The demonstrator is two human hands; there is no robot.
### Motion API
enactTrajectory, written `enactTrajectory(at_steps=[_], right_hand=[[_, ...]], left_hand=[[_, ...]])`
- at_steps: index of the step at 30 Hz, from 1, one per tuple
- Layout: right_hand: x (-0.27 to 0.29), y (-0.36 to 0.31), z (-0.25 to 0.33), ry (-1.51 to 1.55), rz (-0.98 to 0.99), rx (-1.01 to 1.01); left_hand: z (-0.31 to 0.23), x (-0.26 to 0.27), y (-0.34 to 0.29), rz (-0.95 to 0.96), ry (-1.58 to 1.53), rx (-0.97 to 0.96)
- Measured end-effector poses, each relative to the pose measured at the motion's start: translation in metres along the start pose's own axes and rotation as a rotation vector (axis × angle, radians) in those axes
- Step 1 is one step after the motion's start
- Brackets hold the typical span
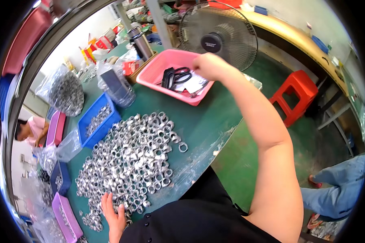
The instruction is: The person writes on a small white card, picks up a plastic bag, and then fills the bag with metal rings from a large pile on the table by hand.
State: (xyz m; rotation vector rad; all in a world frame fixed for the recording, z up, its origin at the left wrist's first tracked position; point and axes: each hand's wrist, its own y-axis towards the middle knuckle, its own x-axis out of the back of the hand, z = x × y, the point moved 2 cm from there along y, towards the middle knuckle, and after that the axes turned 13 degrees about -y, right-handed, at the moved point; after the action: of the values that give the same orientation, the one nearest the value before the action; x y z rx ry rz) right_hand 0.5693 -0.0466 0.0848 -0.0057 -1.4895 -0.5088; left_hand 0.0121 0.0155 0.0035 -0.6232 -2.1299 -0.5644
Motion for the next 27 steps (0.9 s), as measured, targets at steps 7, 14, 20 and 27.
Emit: enactTrajectory(at_steps=[7, 14, 20, 27], right_hand=[[-0.061, 0.042, 0.015, 0.013, 0.405, 0.263], [-0.059, 0.053, 0.026, -0.148, 0.615, 0.329], [-0.083, 0.037, 0.035, -0.36, 0.557, 0.344], [-0.024, 0.042, -0.009, 0.318, 0.532, 0.404]], left_hand=[[-0.023, -0.019, 0.043, 0.089, 0.089, -0.063], [-0.031, -0.026, 0.07, 0.154, 0.135, 0.012], [-0.035, -0.028, 0.08, 0.137, 0.135, -0.075], [-0.042, -0.029, 0.084, 0.15, 0.087, -0.09]])
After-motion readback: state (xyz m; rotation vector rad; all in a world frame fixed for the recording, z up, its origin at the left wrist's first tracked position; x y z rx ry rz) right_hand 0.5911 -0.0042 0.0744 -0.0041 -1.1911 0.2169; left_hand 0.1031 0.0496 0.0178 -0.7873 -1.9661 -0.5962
